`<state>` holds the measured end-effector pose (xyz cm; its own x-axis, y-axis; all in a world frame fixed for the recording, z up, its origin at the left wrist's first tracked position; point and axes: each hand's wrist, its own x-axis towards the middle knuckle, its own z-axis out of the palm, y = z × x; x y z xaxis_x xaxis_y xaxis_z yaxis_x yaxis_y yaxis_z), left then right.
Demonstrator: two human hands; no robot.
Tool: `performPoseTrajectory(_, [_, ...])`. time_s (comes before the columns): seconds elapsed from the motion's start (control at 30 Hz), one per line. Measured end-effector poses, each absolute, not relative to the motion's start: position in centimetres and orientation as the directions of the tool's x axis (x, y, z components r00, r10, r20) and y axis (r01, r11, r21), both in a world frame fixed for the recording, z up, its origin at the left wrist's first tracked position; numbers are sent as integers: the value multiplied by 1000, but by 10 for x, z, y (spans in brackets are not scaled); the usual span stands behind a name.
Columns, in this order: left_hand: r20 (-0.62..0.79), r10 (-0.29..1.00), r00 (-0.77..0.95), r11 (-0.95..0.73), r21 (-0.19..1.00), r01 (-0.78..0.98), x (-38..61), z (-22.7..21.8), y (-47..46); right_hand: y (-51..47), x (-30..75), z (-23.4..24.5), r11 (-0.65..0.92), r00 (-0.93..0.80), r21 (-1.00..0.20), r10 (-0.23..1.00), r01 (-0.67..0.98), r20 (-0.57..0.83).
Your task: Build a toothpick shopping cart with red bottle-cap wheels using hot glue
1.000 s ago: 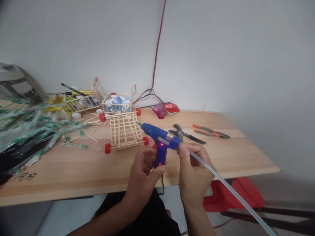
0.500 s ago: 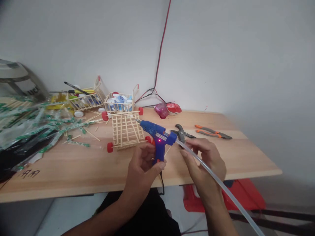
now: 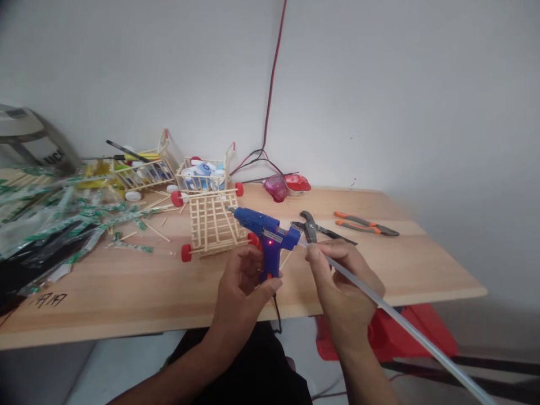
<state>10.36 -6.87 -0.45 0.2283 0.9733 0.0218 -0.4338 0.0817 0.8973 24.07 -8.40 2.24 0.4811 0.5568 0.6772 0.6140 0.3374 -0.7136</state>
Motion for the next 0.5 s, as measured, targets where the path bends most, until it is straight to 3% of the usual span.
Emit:
performPoseTrajectory(0.13, [34, 976, 215, 67, 895, -441, 103, -5, -68, -81, 236, 23, 304, 567, -860, 653, 410, 501])
performPoseTrajectory(0.27, [29, 980, 195, 60, 900, -432, 103, -8, -66, -75, 233, 20, 289, 584, -919, 709, 270, 395])
performPoseTrajectory(0.5, [-24, 984, 175, 101, 887, -450, 108, -9, -68, -67, 238, 15, 236, 567, -911, 721, 338, 397])
